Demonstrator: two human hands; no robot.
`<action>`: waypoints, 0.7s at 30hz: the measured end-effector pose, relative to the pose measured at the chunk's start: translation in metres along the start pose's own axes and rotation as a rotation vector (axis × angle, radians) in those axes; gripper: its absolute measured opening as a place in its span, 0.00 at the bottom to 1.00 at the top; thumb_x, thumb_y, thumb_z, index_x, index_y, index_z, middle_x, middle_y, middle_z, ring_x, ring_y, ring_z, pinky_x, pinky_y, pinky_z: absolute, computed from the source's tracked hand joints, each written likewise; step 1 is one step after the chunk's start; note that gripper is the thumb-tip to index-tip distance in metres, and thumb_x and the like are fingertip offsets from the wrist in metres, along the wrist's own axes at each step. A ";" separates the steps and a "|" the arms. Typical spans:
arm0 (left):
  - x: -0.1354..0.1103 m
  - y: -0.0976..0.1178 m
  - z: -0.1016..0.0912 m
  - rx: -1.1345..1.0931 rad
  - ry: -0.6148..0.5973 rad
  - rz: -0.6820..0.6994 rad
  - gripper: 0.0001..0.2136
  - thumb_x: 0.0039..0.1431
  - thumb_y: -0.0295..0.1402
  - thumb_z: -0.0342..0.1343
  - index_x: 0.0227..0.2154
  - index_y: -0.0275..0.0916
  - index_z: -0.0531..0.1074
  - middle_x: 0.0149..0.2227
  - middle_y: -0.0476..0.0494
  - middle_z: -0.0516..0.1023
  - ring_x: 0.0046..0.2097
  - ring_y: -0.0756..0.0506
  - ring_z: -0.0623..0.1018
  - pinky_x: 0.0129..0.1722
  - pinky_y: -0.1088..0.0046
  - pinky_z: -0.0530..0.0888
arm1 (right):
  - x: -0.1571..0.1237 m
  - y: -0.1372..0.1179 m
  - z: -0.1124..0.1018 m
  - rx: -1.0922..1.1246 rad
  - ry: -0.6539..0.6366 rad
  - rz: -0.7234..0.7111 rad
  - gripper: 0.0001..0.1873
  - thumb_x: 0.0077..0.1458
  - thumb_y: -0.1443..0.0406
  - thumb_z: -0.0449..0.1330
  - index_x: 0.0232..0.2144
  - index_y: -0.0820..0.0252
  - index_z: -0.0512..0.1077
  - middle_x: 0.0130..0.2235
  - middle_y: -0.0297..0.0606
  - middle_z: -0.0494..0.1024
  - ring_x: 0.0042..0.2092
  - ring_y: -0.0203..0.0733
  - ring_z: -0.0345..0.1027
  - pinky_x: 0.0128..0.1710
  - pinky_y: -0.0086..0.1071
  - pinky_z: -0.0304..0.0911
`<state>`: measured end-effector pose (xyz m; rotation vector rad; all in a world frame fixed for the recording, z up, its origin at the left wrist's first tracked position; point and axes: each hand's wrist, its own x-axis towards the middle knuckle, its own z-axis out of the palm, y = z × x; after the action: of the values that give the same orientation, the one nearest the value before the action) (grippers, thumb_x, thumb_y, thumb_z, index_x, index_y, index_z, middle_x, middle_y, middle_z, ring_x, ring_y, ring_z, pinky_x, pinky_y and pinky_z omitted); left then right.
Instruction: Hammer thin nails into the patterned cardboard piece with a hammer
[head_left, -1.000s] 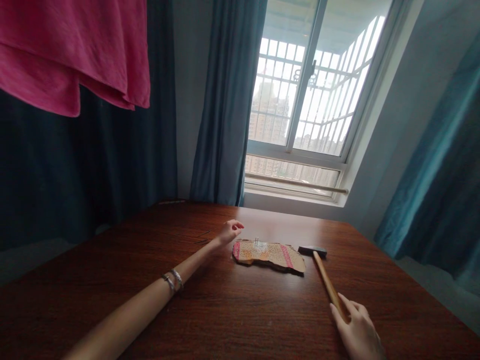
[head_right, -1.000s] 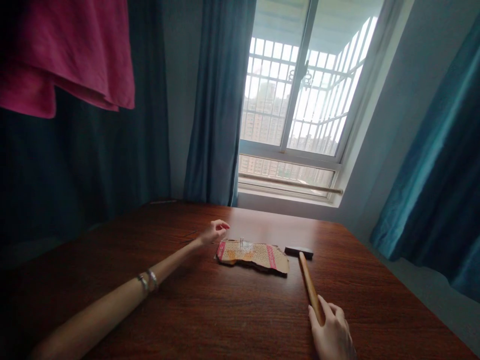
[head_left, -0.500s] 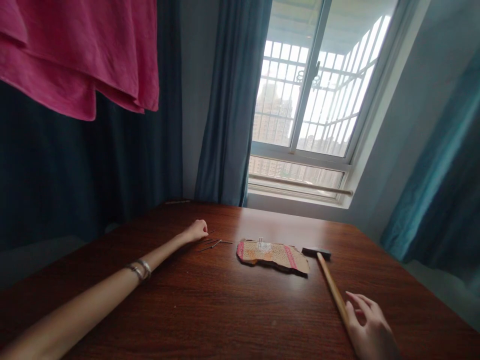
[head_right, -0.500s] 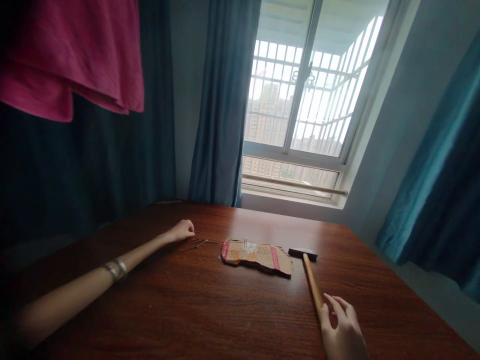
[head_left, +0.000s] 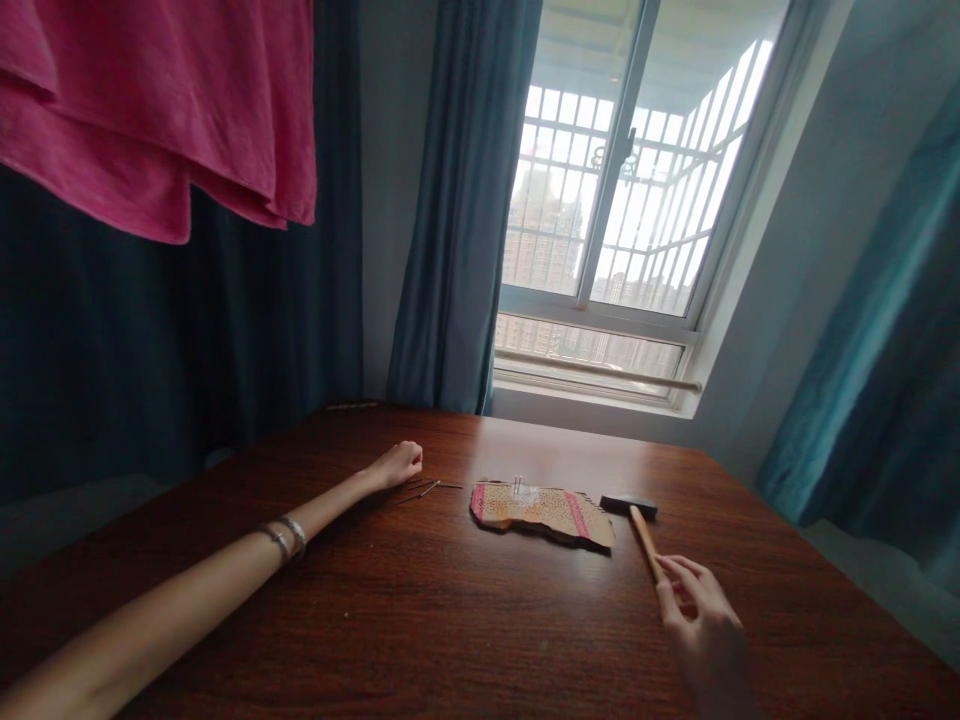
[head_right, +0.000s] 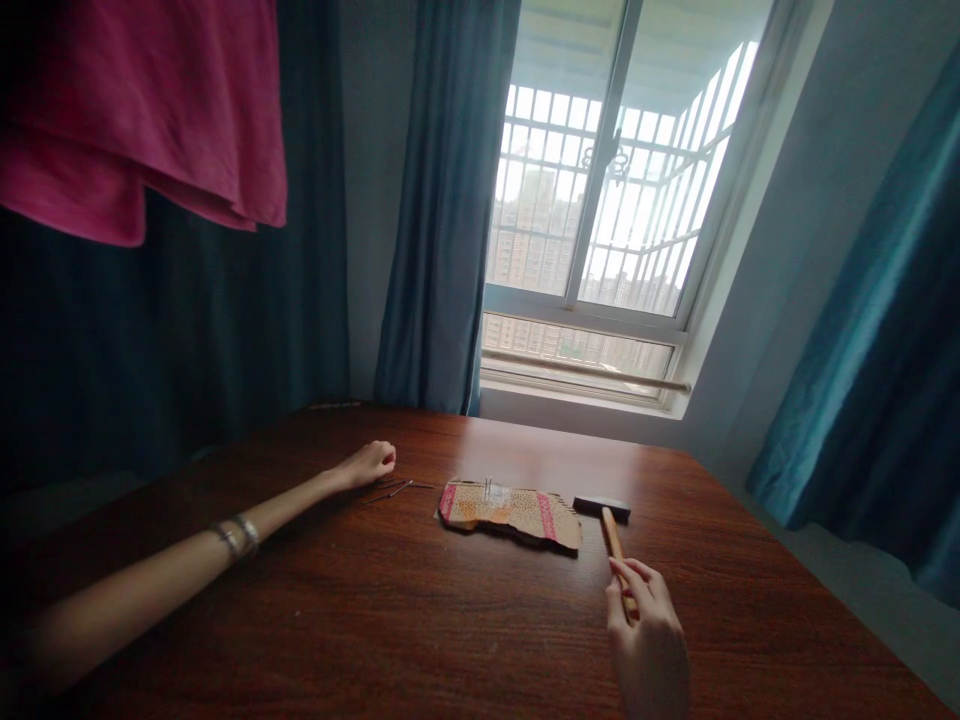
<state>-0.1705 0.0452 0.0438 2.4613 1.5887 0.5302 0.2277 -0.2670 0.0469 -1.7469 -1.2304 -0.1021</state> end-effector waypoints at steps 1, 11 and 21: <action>0.000 0.009 -0.001 -0.071 0.022 0.034 0.07 0.46 0.31 0.51 0.23 0.35 0.72 0.28 0.43 0.75 0.31 0.46 0.73 0.33 0.75 0.66 | 0.002 -0.009 0.005 0.057 -0.035 -0.017 0.17 0.50 0.58 0.51 0.36 0.61 0.73 0.42 0.43 0.71 0.37 0.43 0.68 0.35 0.32 0.64; -0.028 0.138 -0.004 -0.714 0.072 0.273 0.12 0.50 0.39 0.53 0.28 0.32 0.73 0.28 0.45 0.75 0.32 0.48 0.73 0.32 0.76 0.68 | 0.032 -0.102 0.091 0.549 -0.369 -0.064 0.19 0.51 0.56 0.54 0.36 0.62 0.75 0.33 0.42 0.78 0.31 0.41 0.69 0.26 0.30 0.65; -0.042 0.166 0.019 -0.767 0.023 0.397 0.12 0.52 0.38 0.53 0.30 0.33 0.74 0.28 0.45 0.75 0.30 0.50 0.72 0.31 0.77 0.67 | 0.055 -0.106 0.140 0.719 -0.421 0.025 0.22 0.45 0.52 0.58 0.33 0.65 0.75 0.27 0.41 0.77 0.27 0.38 0.68 0.18 0.26 0.63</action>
<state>-0.0378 -0.0616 0.0714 2.1280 0.6751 0.9992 0.1143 -0.1242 0.0708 -1.1693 -1.3175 0.6765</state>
